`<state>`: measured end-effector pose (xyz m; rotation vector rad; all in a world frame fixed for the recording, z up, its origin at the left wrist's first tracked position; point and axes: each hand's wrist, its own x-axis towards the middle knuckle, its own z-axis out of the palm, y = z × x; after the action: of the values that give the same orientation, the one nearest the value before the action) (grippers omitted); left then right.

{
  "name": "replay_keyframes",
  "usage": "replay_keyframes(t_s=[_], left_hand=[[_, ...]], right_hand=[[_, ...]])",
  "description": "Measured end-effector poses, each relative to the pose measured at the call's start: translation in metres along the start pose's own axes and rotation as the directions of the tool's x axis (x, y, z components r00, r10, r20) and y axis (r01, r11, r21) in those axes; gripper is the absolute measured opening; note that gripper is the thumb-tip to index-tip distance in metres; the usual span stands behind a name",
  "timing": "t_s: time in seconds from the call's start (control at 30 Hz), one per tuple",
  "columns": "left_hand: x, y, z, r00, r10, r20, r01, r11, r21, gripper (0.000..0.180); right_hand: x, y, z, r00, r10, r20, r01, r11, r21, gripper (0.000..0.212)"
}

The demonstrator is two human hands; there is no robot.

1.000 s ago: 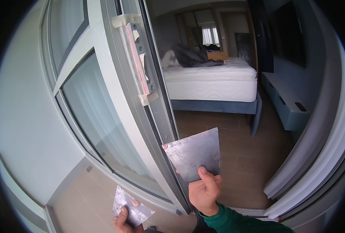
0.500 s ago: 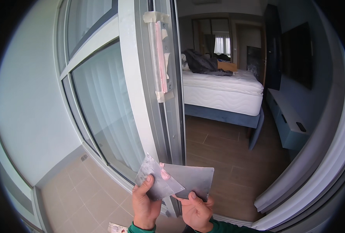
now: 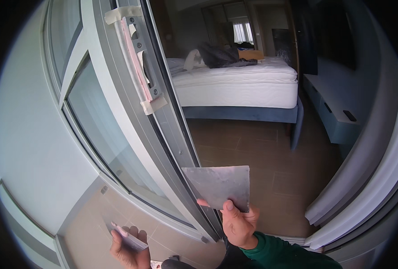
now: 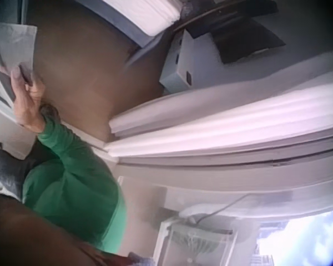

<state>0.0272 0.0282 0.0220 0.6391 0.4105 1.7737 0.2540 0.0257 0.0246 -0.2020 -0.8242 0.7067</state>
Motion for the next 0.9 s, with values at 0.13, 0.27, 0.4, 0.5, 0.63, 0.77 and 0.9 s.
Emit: replay_keyframes(t_s=[0.13, 0.27, 0.4, 0.5, 0.63, 0.77, 0.9], left_hand=[[-0.026, 0.001, 0.015, 0.999, -0.036, -0.037, 0.037, 0.999, 0.03, 0.009], [-0.046, 0.021, -0.019, 0.999, -0.003, -0.038, 0.0, 0.997, -0.081, 0.012], [-0.066, 0.035, -0.026, 0.984, 0.053, -0.17, -0.038, 0.995, 0.093, 0.015], [-0.079, 0.037, -0.057, 0.886, 0.414, -0.21, -0.13, 0.657, 0.743, 0.013], [-0.087, 0.031, -0.019, 0.872, 0.268, -0.41, -0.081, 0.904, 0.419, 0.038], [-0.086, 0.026, -0.006, 0.857, 0.263, -0.442, -0.064, 0.907, 0.417, 0.044], [-0.085, 0.028, -0.009, 0.854, 0.237, -0.464, -0.042, 0.919, 0.392, 0.027]], right_hand=[[0.047, 0.015, -0.001, 0.943, -0.332, -0.001, 0.317, 0.903, -0.29, 0.015], [0.075, 0.039, 0.019, 0.943, -0.322, -0.079, 0.286, 0.912, -0.295, 0.013], [0.094, 0.055, 0.034, 0.916, -0.395, -0.07, 0.369, 0.899, -0.236, 0.02], [0.097, 0.057, 0.041, 0.911, -0.406, -0.073, 0.383, 0.899, -0.213, 0.02], [0.099, 0.06, 0.044, 0.911, -0.406, -0.067, 0.383, 0.896, -0.227, 0.019], [0.103, 0.056, 0.047, 0.904, -0.422, -0.07, 0.394, 0.885, -0.249, 0.017], [0.097, 0.057, 0.048, 0.91, -0.415, -0.007, 0.396, 0.872, -0.287, 0.016]])
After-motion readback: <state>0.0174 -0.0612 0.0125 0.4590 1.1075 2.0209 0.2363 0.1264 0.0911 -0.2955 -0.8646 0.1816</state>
